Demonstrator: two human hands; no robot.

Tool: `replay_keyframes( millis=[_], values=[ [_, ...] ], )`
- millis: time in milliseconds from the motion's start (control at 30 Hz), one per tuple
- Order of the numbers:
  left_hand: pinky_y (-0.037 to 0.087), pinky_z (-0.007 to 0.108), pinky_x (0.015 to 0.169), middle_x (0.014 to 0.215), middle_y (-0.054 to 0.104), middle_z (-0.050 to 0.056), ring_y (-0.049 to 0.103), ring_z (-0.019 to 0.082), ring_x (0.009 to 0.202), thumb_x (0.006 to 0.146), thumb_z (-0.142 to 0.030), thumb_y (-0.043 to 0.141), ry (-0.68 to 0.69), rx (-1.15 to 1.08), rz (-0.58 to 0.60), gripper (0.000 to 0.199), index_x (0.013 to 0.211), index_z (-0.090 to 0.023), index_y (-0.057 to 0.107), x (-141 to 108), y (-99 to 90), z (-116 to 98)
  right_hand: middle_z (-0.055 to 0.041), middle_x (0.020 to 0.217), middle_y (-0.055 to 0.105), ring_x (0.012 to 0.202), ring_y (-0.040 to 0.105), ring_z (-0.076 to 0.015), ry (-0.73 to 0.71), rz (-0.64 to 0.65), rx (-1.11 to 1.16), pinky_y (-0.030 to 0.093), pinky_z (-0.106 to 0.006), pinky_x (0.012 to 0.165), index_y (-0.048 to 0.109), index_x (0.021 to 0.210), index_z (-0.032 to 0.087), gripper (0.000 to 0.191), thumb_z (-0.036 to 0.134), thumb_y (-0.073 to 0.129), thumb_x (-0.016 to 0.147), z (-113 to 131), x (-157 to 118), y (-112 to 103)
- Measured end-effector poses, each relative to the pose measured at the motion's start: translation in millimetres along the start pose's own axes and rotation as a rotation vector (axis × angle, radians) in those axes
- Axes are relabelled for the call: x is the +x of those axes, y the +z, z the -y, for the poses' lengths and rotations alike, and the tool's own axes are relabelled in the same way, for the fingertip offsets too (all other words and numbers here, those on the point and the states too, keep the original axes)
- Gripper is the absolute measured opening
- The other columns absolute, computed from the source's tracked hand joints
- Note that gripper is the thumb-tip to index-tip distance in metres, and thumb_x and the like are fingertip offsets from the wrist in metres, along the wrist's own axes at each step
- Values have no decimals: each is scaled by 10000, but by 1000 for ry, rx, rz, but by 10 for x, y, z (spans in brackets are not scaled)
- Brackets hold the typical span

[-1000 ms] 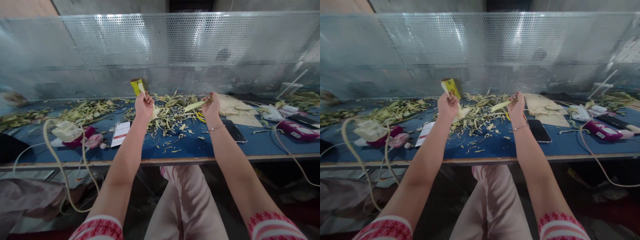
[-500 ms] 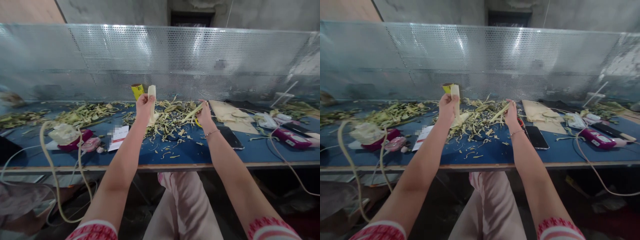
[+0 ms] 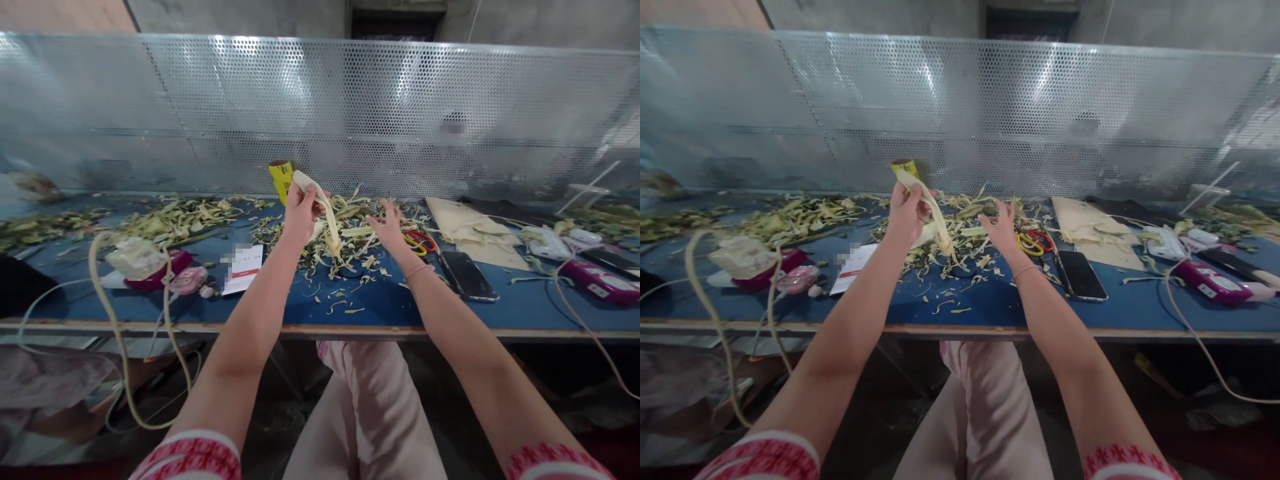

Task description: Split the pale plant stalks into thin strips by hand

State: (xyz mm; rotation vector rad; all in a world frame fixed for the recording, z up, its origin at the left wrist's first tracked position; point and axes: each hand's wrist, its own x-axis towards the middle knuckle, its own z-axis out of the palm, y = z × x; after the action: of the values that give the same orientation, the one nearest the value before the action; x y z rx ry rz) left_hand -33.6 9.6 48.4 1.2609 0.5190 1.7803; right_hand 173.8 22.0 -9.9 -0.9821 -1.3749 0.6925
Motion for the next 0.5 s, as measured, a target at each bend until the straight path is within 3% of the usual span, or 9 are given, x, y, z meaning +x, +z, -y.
replay_keyframes(
  millis=[100, 200, 333, 500],
  values=[
    [422, 157, 466, 636, 633, -51, 495, 34, 436, 811, -387, 638, -43, -25, 16, 227, 895, -227, 501, -44, 55, 40, -89, 1164, 562, 1041, 572, -198, -28, 440, -11, 496, -385, 899, 535, 1155, 220, 499, 456, 651, 732, 121, -158, 205],
    [448, 165, 520, 658, 633, -46, 525, 38, 484, 826, -375, 622, -52, -64, -10, 201, 866, -223, 496, -60, 76, 108, -55, 991, 620, 894, 595, -161, -23, 629, -4, 520, -344, 816, 562, 1085, 207, 485, 436, 714, 686, 191, -279, 349],
    [455, 183, 561, 614, 582, -48, 553, 61, 542, 827, -399, 614, -77, -99, -109, 212, 881, -230, 496, -48, 63, 187, -24, 857, 594, 723, 582, -121, -18, 674, -14, 530, -322, 739, 573, 936, 179, 371, 435, 702, 699, 197, -340, 406],
    [480, 201, 660, 577, 480, -63, 559, 69, 601, 858, -393, 573, -142, -178, -132, 168, 901, -255, 486, -90, 103, 178, -97, 1137, 502, 874, 572, -154, -106, 571, -111, 521, -333, 750, 510, 1076, 197, 463, 413, 687, 707, 200, -404, 474]
  ],
)
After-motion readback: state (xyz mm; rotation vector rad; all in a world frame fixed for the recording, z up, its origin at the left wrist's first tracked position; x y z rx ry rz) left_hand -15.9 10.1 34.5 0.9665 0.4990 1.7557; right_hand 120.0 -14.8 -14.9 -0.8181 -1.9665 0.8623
